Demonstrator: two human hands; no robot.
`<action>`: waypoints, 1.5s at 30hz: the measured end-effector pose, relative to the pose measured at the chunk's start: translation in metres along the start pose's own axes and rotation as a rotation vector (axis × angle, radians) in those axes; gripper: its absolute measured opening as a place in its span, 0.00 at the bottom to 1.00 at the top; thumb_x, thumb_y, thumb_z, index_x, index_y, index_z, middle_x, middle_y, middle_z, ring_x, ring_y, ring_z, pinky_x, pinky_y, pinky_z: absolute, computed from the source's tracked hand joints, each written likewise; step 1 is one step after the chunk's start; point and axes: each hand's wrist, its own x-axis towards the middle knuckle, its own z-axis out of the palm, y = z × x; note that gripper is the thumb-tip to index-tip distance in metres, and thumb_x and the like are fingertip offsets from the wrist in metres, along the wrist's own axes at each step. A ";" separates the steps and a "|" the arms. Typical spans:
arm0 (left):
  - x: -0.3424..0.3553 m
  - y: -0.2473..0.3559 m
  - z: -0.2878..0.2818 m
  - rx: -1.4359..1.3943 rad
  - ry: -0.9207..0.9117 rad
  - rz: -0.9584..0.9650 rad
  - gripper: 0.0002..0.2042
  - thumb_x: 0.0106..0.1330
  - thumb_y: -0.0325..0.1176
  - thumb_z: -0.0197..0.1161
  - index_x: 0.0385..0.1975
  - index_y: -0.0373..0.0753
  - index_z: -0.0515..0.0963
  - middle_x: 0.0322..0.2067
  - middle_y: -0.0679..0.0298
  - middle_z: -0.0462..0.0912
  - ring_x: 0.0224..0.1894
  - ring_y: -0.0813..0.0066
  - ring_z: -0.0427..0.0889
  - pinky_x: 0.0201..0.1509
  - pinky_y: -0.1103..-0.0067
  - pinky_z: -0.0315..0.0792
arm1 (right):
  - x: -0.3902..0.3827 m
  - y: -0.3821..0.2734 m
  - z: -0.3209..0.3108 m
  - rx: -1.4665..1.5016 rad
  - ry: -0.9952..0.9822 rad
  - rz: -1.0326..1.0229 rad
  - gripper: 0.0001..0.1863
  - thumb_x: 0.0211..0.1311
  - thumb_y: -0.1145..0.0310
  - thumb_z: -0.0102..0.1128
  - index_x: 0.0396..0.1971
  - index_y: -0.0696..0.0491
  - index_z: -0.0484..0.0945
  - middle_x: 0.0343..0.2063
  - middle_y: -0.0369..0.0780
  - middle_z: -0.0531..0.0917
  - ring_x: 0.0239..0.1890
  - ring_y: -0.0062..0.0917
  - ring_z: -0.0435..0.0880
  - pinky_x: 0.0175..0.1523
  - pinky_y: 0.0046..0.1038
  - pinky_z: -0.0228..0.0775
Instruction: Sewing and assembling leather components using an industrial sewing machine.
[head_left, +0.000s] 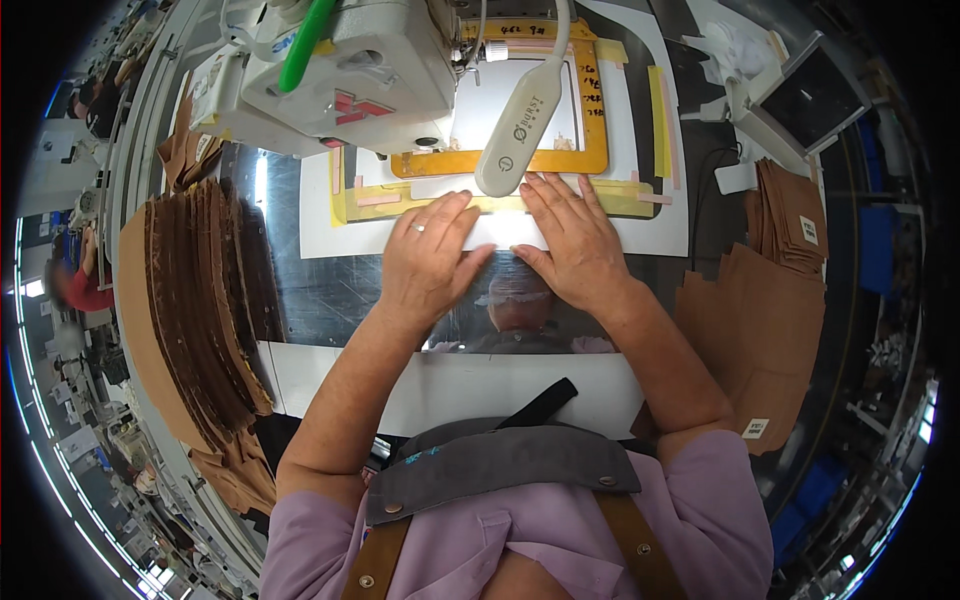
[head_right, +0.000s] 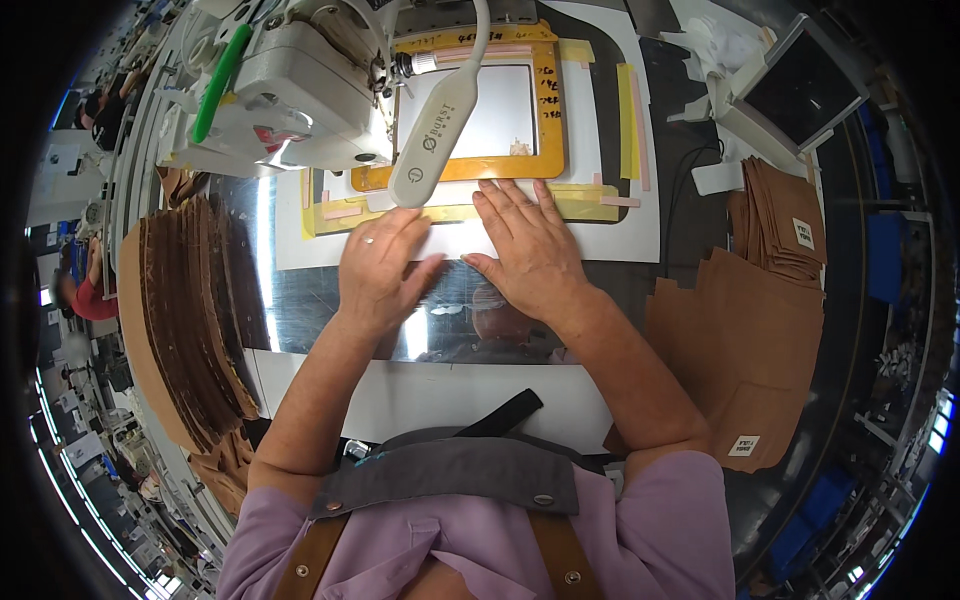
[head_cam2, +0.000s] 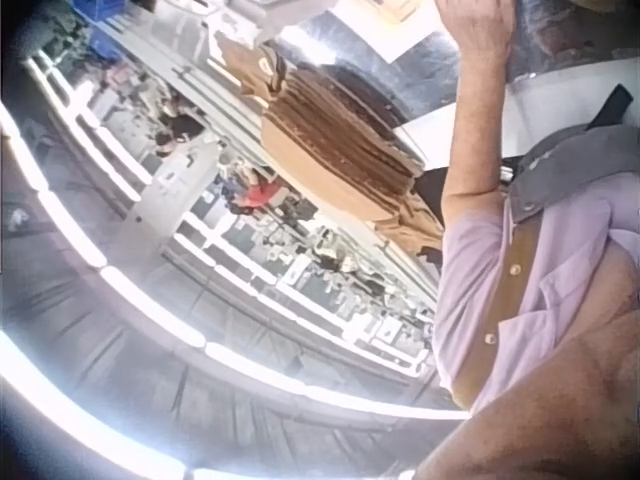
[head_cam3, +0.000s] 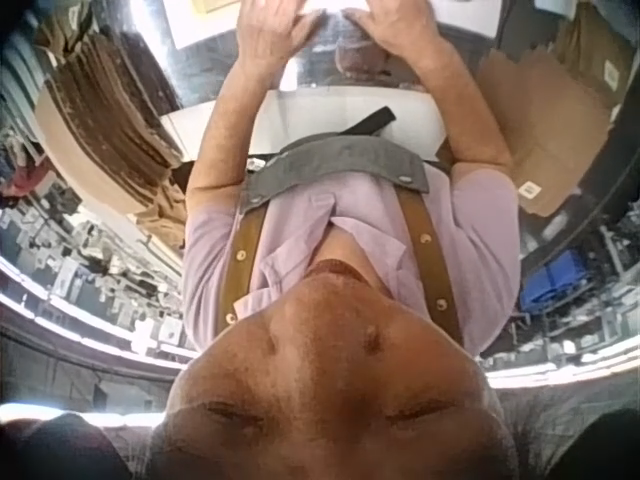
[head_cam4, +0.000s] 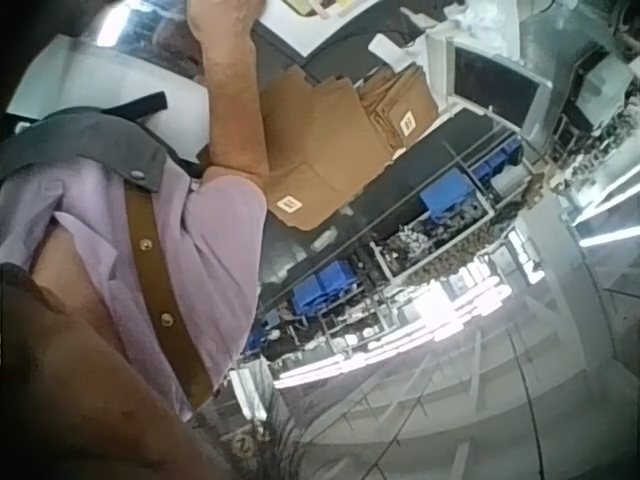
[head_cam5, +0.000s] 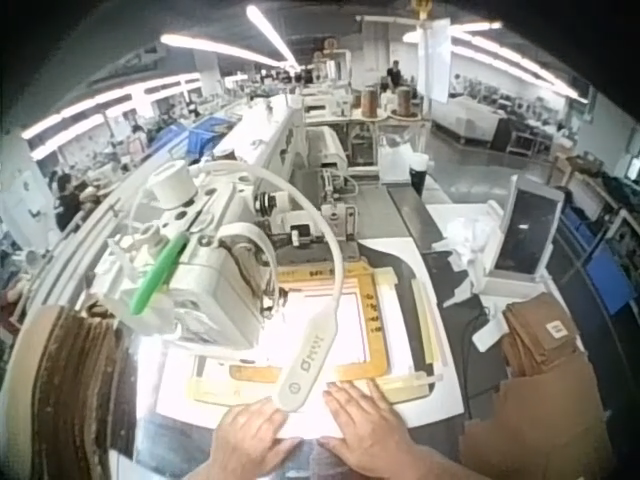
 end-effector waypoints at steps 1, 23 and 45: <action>-0.001 0.001 0.003 0.004 0.003 -0.006 0.24 0.64 0.44 0.68 0.52 0.33 0.77 0.53 0.52 0.80 0.56 0.53 0.79 0.62 0.63 0.70 | 0.001 0.001 0.000 -0.012 -0.012 0.007 0.37 0.68 0.45 0.57 0.67 0.58 0.68 0.67 0.46 0.71 0.73 0.37 0.64 0.79 0.47 0.44; 0.014 -0.013 0.019 0.112 -0.206 -0.207 0.41 0.66 0.68 0.53 0.62 0.33 0.69 0.55 0.45 0.75 0.62 0.48 0.71 0.73 0.48 0.48 | 0.007 0.016 -0.003 -0.133 -0.025 0.077 0.42 0.67 0.40 0.54 0.69 0.57 0.64 0.68 0.50 0.68 0.77 0.41 0.55 0.76 0.63 0.32; -0.005 -0.023 0.008 0.180 -0.065 -0.322 0.38 0.67 0.61 0.56 0.63 0.31 0.71 0.62 0.51 0.74 0.70 0.57 0.67 0.78 0.52 0.42 | -0.017 0.034 0.004 -0.276 0.132 0.299 0.46 0.65 0.46 0.59 0.70 0.66 0.57 0.74 0.54 0.55 0.78 0.44 0.49 0.78 0.55 0.33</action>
